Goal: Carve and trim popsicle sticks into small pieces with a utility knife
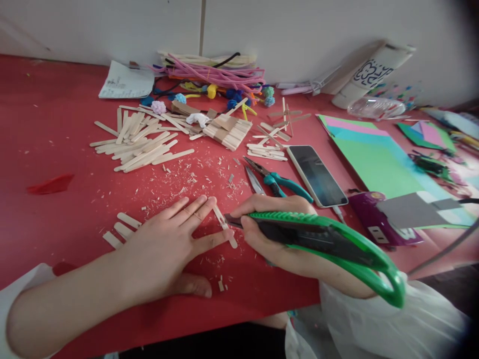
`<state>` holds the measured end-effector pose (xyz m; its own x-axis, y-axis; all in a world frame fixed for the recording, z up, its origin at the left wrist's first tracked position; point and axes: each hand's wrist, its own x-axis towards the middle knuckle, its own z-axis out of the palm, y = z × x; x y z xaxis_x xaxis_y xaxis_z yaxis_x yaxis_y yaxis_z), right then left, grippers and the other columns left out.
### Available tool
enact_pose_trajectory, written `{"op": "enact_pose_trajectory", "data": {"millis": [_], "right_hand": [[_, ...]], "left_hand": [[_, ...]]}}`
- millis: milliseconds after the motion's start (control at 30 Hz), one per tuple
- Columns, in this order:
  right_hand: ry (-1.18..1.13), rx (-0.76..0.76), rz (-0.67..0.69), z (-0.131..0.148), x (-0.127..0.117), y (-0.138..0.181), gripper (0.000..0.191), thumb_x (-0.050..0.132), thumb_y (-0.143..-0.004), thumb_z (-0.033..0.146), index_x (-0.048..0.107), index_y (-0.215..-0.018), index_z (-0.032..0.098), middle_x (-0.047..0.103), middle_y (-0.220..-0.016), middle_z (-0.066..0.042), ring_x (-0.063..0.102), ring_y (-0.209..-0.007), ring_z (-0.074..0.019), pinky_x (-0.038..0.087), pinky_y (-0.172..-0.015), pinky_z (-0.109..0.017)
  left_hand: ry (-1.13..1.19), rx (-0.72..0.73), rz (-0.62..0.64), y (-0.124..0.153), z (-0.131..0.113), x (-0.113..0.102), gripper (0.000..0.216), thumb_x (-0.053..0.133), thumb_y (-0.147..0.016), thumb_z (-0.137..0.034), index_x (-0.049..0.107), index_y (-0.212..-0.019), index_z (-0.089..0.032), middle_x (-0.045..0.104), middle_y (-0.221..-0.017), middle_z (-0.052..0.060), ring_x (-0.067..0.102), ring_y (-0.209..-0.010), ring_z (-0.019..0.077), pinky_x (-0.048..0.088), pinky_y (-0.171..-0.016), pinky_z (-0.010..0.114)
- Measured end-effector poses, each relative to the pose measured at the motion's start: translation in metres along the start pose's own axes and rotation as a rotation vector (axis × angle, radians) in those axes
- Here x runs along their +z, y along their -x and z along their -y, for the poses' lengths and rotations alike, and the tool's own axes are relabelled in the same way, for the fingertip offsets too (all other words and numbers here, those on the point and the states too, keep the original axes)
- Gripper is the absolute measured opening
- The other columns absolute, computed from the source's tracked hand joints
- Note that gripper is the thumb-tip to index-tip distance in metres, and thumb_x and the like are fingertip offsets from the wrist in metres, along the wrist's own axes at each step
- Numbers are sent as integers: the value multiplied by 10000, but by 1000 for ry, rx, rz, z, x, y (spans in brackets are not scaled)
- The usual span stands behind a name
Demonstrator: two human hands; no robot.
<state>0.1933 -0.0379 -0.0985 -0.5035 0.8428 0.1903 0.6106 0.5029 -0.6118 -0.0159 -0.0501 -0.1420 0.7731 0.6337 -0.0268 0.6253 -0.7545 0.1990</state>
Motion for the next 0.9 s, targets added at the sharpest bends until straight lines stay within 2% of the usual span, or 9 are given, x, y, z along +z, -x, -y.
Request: {"op": "enact_pose_trajectory", "data": {"millis": [367, 600, 900], "right_hand": [[42, -21, -39, -2, 4, 2, 153, 469, -777, 144, 603, -734, 204, 657, -621, 24, 578, -480, -80, 452, -495, -179], [39, -49, -36, -6, 7, 6, 118, 484, -790, 163, 596, -784, 200, 654, -641, 21, 601, -520, -87, 464, -525, -186], [57, -63, -38, -6, 6, 5, 132, 475, -796, 163, 597, -767, 205, 652, -634, 20, 599, -521, -88, 455, -519, -185]], "left_hand": [[13, 9, -12, -1, 0, 2, 716, 479, -707, -742, 559, -1245, -276, 258, -1482, 176, 288, -1326, 393, 302, -1028, 542], [21, -5, -16, 0, 0, 2, 711, 485, -700, -746, 578, -1223, -273, 275, -1488, 130, 289, -1332, 374, 285, -1054, 523], [6, 0, -8, -1, 0, 1, 712, 467, -707, -749, 581, -1219, -268, 274, -1478, 169, 298, -1322, 388, 300, -1035, 535]]}}
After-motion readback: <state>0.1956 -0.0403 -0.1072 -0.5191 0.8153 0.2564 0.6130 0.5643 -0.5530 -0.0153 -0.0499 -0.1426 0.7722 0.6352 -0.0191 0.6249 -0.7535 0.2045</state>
